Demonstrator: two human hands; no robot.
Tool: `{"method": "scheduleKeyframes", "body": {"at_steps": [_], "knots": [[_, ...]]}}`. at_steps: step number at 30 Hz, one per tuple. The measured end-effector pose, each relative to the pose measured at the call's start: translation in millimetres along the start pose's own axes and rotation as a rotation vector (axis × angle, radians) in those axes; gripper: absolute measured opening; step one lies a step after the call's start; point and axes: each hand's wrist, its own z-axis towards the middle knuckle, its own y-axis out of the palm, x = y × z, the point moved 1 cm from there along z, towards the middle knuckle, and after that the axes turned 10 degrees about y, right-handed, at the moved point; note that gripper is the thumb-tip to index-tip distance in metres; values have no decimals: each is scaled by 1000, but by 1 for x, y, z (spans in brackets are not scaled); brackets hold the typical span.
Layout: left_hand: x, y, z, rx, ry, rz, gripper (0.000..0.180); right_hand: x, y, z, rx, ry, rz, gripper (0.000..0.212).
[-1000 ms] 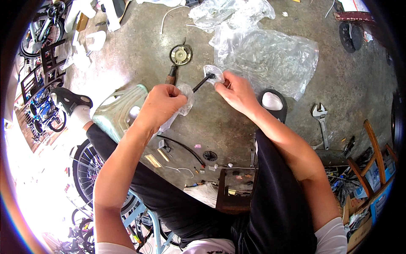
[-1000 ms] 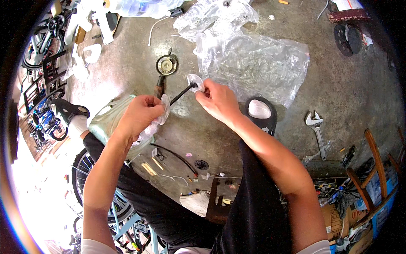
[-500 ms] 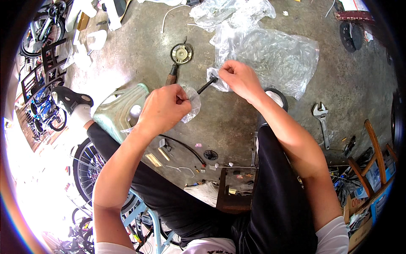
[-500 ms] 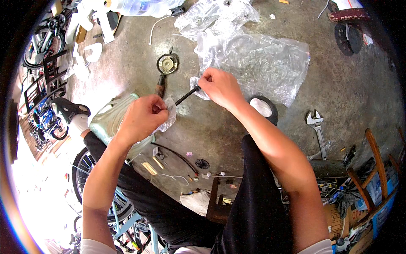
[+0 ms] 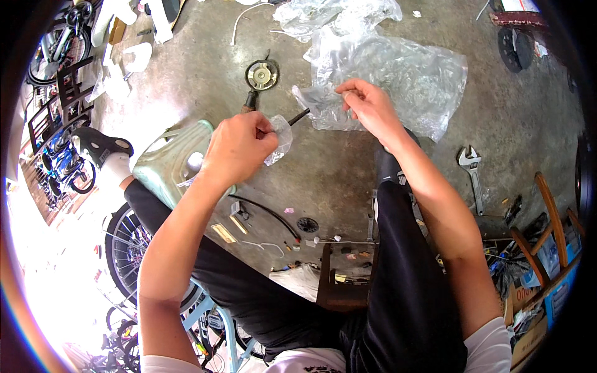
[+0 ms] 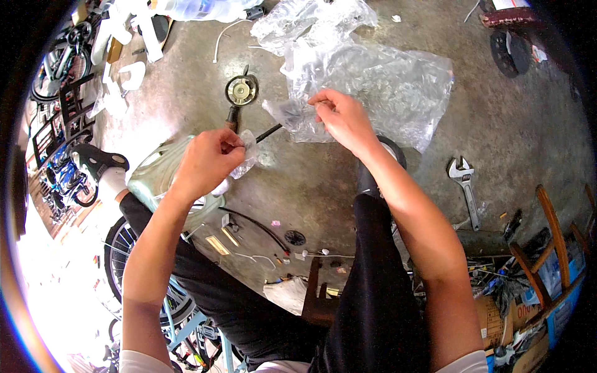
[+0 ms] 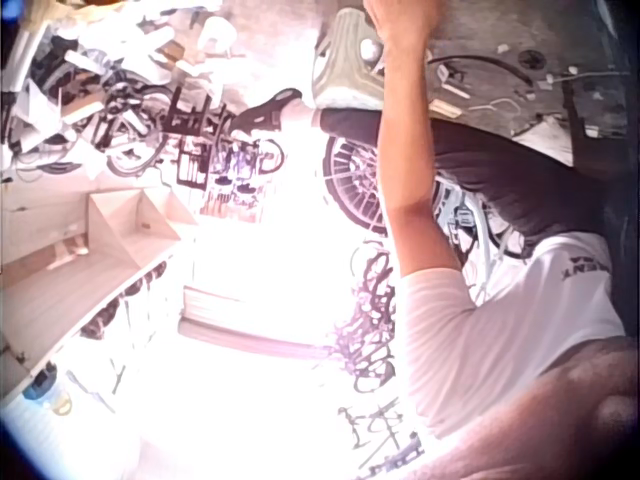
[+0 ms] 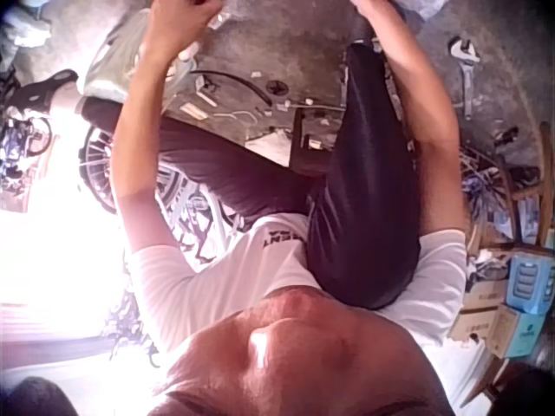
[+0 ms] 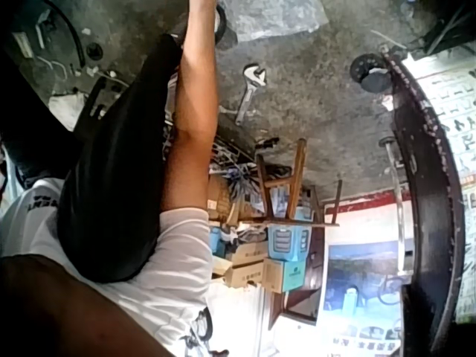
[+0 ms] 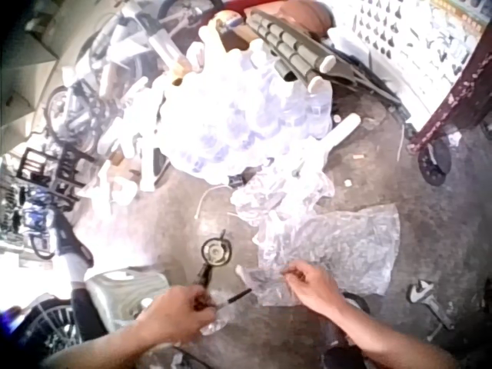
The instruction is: The person handles various small bicycle components and tools on the floor, picking up a metal part, placing it in a plastic bag, and then moving between different areas of the workspace while holding the items.
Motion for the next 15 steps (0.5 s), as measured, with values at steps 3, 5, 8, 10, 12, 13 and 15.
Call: {"method": "scheduleKeyframes", "body": {"at_steps": [3,5,8,10,12,13,15], "knots": [[-5,-4,1,0,-5,-35,28,5,2,-1,190,-249,-312,20],[-7,-5,0,16,-9,-48,28,-4,14,-3,233,-438,-472,21],[-4,-9,0,38,29,-17,28,-18,29,-2,170,-492,-506,23],[-1,-12,1,34,45,13,28,-20,39,0,151,-444,-502,24],[3,-16,4,18,43,36,27,-22,42,1,140,-390,-478,23],[3,-17,6,19,64,42,27,-22,42,1,135,-362,-467,22],[-3,-18,6,12,88,54,27,-27,43,-4,30,-357,-380,19]]}}
